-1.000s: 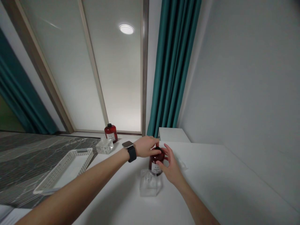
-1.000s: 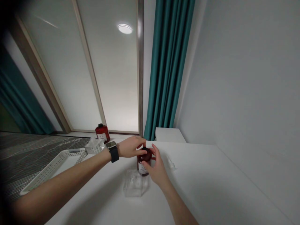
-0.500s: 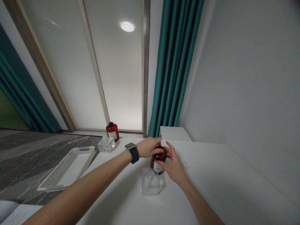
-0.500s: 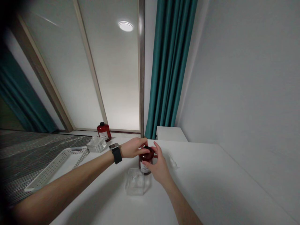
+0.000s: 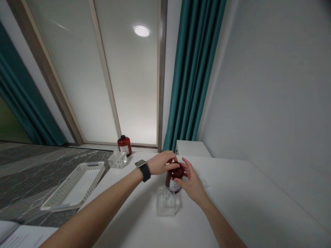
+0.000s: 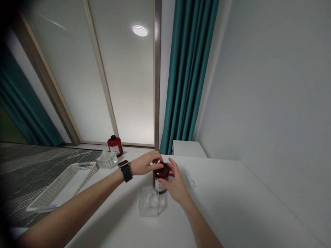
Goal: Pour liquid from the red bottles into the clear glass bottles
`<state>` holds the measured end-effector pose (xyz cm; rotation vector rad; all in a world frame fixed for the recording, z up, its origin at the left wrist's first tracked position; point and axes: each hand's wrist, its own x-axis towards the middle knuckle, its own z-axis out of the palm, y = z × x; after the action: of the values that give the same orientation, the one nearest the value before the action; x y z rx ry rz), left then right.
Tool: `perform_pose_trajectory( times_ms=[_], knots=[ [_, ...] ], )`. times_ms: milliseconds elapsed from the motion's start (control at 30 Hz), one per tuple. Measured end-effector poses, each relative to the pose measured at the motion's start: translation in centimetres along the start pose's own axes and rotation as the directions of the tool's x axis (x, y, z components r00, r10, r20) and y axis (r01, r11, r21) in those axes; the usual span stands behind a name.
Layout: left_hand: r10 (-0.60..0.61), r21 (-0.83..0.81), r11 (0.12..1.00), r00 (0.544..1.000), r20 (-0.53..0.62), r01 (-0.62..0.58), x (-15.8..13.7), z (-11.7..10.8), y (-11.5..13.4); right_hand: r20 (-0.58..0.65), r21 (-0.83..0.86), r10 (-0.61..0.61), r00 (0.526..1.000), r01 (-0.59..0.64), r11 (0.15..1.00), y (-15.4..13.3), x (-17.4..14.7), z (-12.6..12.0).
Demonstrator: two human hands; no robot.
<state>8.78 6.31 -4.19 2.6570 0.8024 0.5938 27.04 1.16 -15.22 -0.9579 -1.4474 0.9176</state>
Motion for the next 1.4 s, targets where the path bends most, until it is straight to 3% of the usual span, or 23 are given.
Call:
perform_pose_trajectory(
  times_ms=[133,367,567,700,800,1100,1400],
  knots=[
    [-0.165,-0.266,0.957,0.968,-0.191,0.111,-2.2,1.2,-0.9,0.005,0.061,0.014,1.000,-0.014,0.998,-0.1,0.0,-0.1],
    [-0.247,-0.440,0.882,0.961,-0.127,0.168,-4.6,4.1,-2.1,-0.003,0.271,0.053,0.999,-0.050,0.961,-0.2,0.4,-0.2],
    [-0.287,-0.484,0.855,0.947,-0.141,0.188,-7.5,4.1,-1.5,-0.005,0.238,0.066,0.998,-0.063,0.969,0.0,0.2,-0.1],
    [-0.175,-0.493,0.862,0.982,-0.077,0.115,-10.8,4.5,-1.4,0.010,0.179,0.062,0.998,-0.063,0.982,-0.2,0.1,0.3],
    [-0.175,-0.482,0.862,0.985,0.010,0.158,-12.0,5.1,-1.3,0.005,0.143,0.047,0.999,-0.047,0.989,0.0,0.7,0.9],
    [-0.254,-0.248,0.934,0.966,0.043,0.257,-11.7,6.0,-0.2,0.069,0.065,0.043,0.997,-0.047,0.997,1.5,6.7,3.4],
    [-0.299,-0.269,0.915,0.953,0.043,0.299,-11.9,5.2,-0.9,0.109,0.048,0.037,0.993,-0.043,0.998,3.2,12.1,7.6]
  ],
)
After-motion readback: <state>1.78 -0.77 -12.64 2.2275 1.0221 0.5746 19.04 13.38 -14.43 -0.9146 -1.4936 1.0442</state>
